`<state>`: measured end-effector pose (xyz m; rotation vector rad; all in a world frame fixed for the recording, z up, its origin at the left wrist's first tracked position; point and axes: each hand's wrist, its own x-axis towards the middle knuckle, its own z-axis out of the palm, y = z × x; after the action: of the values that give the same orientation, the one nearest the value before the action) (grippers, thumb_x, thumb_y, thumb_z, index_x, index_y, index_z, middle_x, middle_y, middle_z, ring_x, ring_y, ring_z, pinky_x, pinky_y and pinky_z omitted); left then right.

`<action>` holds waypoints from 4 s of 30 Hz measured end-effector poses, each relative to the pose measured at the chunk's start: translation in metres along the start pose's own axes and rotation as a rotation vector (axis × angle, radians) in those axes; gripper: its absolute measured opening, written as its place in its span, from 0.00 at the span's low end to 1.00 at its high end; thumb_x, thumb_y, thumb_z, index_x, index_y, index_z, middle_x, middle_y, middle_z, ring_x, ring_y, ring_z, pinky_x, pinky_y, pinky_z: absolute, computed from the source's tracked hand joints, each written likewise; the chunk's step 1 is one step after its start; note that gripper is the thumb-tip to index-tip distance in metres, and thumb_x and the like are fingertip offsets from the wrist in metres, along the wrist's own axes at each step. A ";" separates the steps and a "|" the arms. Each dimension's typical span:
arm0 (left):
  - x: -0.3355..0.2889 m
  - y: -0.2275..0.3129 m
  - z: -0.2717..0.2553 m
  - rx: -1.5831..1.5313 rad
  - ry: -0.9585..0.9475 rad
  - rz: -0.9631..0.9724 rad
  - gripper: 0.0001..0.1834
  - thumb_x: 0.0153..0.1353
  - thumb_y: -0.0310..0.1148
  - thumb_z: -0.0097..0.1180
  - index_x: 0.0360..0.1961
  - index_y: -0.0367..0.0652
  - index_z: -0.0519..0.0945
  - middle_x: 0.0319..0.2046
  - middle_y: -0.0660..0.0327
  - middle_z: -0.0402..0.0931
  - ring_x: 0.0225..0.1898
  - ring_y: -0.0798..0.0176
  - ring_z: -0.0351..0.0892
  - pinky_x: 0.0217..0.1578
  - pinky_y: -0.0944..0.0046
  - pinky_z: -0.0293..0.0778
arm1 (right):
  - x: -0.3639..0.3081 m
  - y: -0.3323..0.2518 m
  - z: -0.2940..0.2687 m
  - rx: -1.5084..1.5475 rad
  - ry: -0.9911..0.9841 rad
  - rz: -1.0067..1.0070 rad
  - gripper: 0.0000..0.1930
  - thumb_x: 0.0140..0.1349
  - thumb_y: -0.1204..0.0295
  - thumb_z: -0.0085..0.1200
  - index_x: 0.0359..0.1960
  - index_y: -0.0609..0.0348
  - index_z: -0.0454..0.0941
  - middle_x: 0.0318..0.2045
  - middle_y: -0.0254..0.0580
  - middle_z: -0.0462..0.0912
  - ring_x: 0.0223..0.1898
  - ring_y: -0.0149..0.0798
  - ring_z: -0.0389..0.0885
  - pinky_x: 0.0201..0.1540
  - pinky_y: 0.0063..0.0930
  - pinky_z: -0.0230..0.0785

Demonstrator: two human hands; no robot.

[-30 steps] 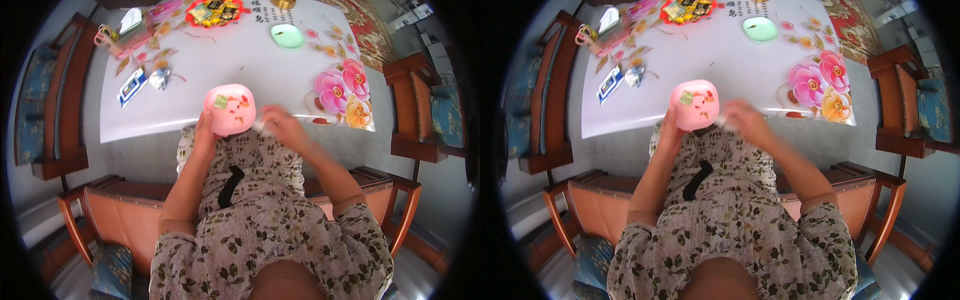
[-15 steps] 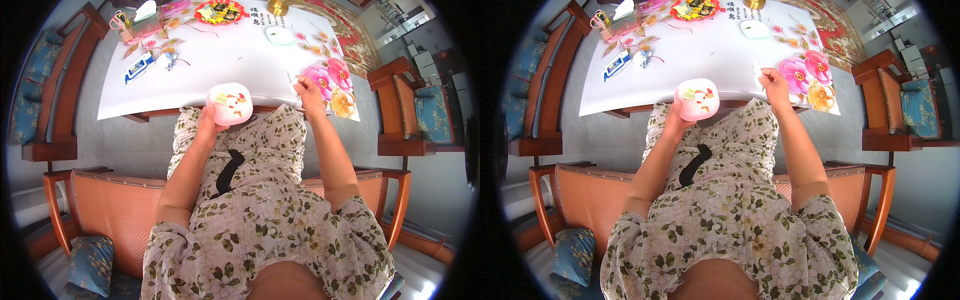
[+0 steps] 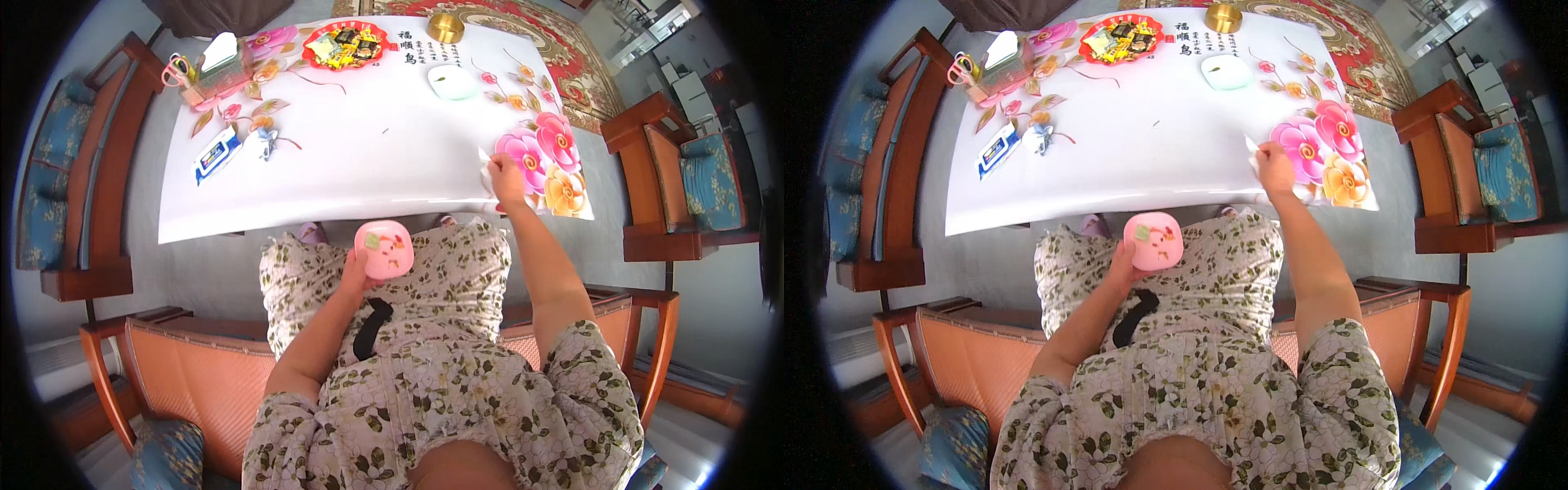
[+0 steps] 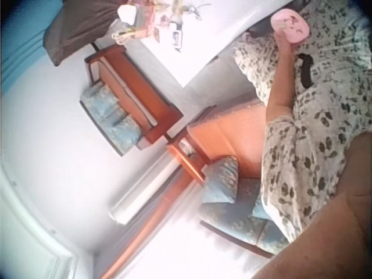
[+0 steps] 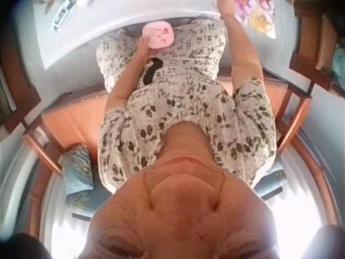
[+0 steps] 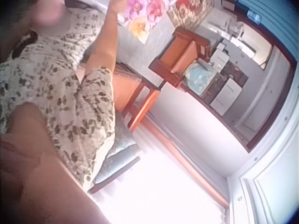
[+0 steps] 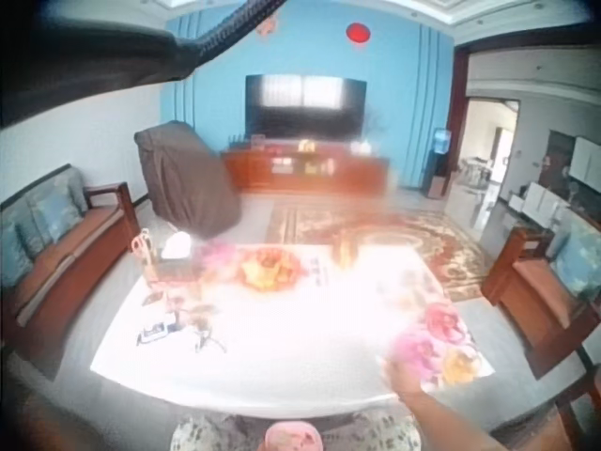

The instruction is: The person sits at a dining table and wipes the surface with a tissue. They move a green bowl and a pink plate aside to clean underneath, then wipe the table again. The person folds the used tissue and continues wiping the table surface.

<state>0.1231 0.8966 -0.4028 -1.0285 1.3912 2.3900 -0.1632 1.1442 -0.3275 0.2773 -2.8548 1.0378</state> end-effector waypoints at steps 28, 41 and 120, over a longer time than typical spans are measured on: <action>0.071 0.013 0.007 -0.066 0.097 -0.374 0.30 0.68 0.54 0.37 0.66 0.54 0.54 0.55 0.60 0.69 0.48 0.59 0.76 0.33 0.59 0.79 | 0.061 -0.087 0.155 -0.159 -0.033 -0.536 0.01 0.56 0.73 0.52 0.30 0.53 0.74 0.29 0.41 0.75 0.35 0.47 0.76 0.34 0.40 0.71; 0.071 0.009 0.004 -0.137 0.108 -0.322 0.29 0.69 0.50 0.41 0.67 0.52 0.55 0.58 0.63 0.67 0.53 0.63 0.73 0.44 0.58 0.74 | 0.078 -0.117 0.179 -0.003 -0.254 -0.723 0.07 0.52 0.75 0.54 0.30 0.44 0.78 0.30 0.32 0.77 0.35 0.43 0.76 0.34 0.33 0.72; 0.066 0.023 0.004 -0.349 0.084 -0.135 0.24 0.65 0.34 0.42 0.62 0.40 0.62 0.58 0.57 0.68 0.58 0.57 0.68 0.57 0.56 0.66 | -0.066 -0.104 0.110 -0.065 -0.192 -0.596 0.08 0.50 0.77 0.53 0.32 0.48 0.78 0.28 0.38 0.74 0.34 0.44 0.75 0.35 0.34 0.70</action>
<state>0.0608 0.8763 -0.4286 -1.2728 0.9081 2.5671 -0.0803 1.0042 -0.3564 1.1856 -2.6605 0.8227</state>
